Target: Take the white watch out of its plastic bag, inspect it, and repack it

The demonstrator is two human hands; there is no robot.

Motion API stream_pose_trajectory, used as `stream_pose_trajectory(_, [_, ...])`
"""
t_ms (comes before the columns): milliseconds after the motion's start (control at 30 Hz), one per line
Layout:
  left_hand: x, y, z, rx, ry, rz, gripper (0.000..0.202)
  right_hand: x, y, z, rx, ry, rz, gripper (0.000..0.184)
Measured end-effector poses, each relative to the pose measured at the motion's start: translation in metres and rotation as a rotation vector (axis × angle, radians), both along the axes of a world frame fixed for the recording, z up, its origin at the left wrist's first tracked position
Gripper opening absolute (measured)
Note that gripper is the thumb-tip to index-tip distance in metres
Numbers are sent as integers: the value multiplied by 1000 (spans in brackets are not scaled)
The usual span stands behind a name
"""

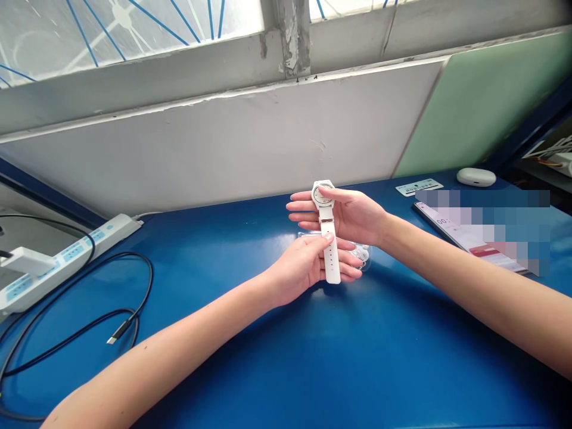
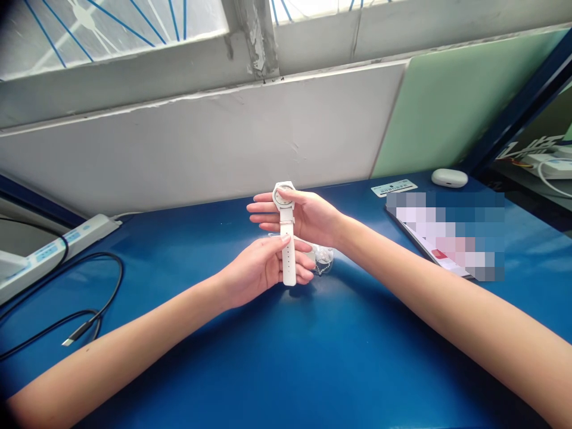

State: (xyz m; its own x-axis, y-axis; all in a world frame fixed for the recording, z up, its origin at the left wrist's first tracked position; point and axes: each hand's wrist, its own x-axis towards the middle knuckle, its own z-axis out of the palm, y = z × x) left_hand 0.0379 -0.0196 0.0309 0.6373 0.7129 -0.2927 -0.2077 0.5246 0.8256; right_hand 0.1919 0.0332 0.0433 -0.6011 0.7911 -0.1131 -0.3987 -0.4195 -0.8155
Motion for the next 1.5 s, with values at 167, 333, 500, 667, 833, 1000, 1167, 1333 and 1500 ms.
stream_pose_trajectory(167, [1,-1,2,7,21,64,33,1,1,0,22,33,-7,39])
stream_pose_trajectory(333, [0,-1,2,-15,23,55,30,0,1,2,-11,20,-23,42])
stream_pose_trajectory(500, [0,1,2,-34,47,84,28,-1,0,2,-2,17,-35,32])
stream_pose_trajectory(667, [1,0,-1,-26,41,63,29,0,0,1,9,22,5,36])
stream_pose_trajectory(833, [3,-1,-4,6,-13,63,29,1,0,0,10,50,32,36])
stream_pose_trajectory(1000, [3,-2,-4,46,-29,65,30,0,-1,1,7,38,7,34])
stream_pose_trajectory(1167, [2,-2,-3,7,-50,48,29,-1,-2,4,13,21,-2,37])
stream_pose_trajectory(1333, [0,-1,-4,-18,-57,36,30,-3,-2,7,7,-10,-7,45])
stream_pose_trajectory(1500, [0,0,-4,-29,-23,45,34,-4,-2,7,-6,-41,-38,52])
